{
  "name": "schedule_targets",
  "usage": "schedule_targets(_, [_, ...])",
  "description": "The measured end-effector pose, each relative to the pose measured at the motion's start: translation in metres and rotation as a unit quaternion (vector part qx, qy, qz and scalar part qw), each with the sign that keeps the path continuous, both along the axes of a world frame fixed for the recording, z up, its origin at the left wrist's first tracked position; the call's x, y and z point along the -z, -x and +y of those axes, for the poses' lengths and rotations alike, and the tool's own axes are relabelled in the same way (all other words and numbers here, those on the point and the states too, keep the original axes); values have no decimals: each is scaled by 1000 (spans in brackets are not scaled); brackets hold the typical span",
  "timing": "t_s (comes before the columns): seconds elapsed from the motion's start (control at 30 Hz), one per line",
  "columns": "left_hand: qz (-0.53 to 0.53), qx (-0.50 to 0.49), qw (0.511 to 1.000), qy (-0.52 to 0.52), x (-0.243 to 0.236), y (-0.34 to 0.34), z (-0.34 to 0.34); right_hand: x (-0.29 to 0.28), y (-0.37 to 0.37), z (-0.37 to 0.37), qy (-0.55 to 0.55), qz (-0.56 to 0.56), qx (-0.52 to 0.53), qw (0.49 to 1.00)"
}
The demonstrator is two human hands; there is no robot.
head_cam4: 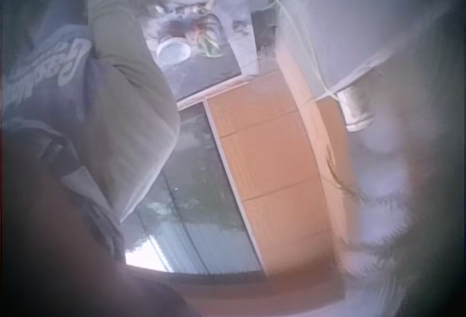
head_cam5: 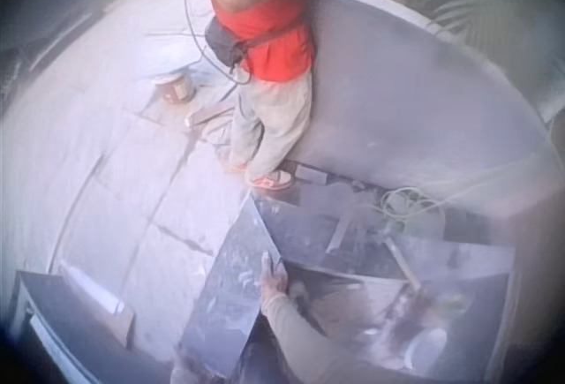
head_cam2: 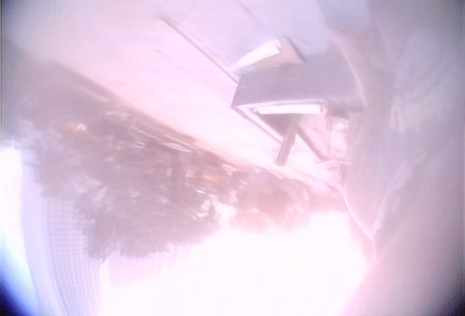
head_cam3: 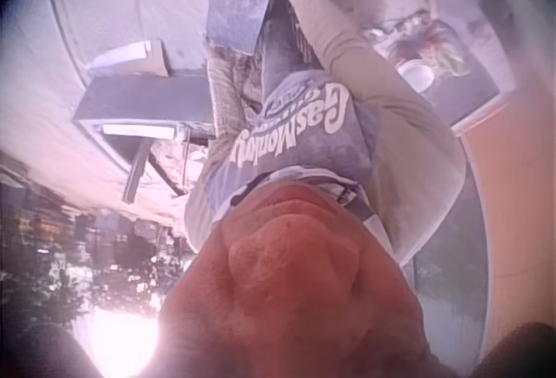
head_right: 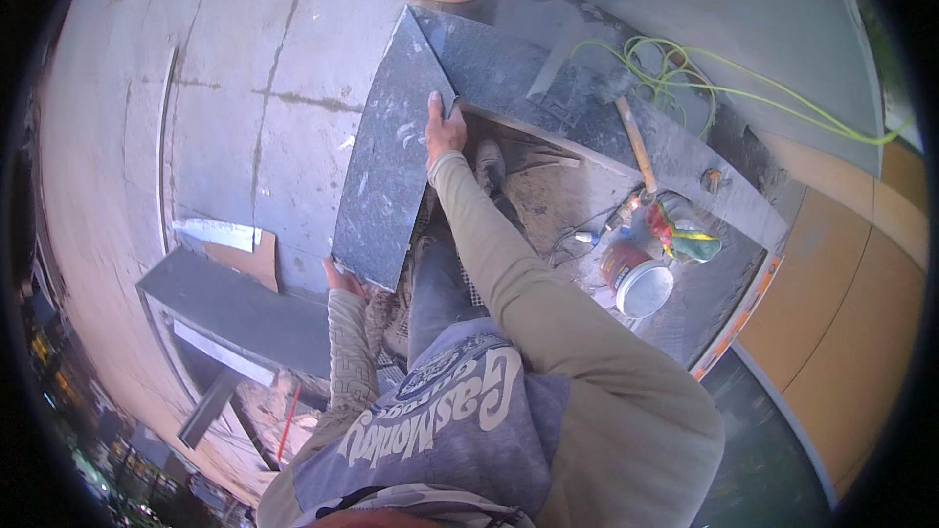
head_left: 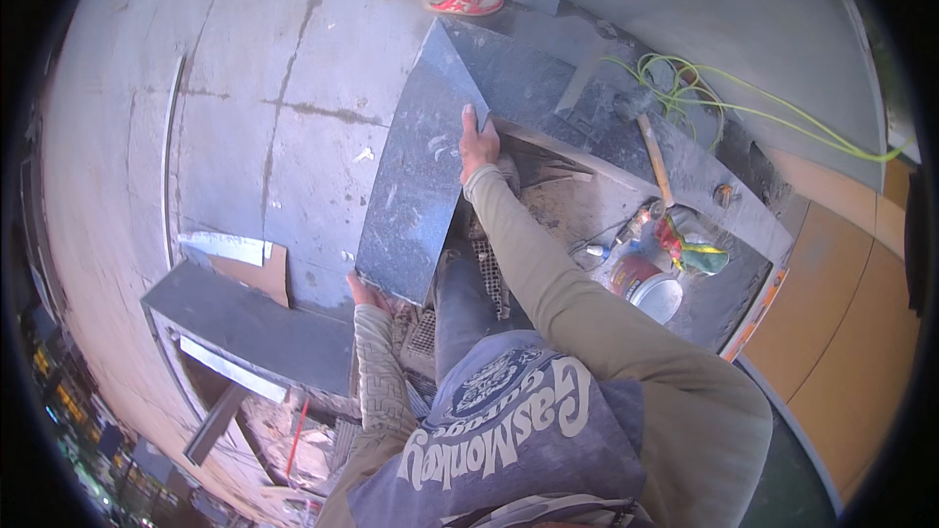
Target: The person uses an angle grinder to cut a dark stone tile on a workbench. They reposition the tile and use a spirit level to check alignment before continuing to cut. Another person is present nearby.
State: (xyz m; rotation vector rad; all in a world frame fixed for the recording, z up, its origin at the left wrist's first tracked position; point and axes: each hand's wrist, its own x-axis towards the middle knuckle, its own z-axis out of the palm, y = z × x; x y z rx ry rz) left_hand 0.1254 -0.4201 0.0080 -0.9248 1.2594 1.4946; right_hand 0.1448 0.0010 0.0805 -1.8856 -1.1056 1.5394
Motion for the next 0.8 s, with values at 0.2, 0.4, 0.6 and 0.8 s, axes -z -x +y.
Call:
schedule_targets(0.2, [-2, 104, 987, 120, -77, 31, 10, -55, -34, -19, -10, 111, 24, 993])
schedule_targets(0.4, [52, 247, 960, 118, -172, 70, 64, -136, -99, -29, 110, 290, 145, 939])
schedule_targets(0.6, [45, 406, 906, 110, -204, 74, 129, -164, -213, -47, 117, 277, 306, 903])
schedule_targets(0.8, [24, 548, 836, -24, -170, 20, 231, -168, -347, -77, 54, 287, 498, 817])
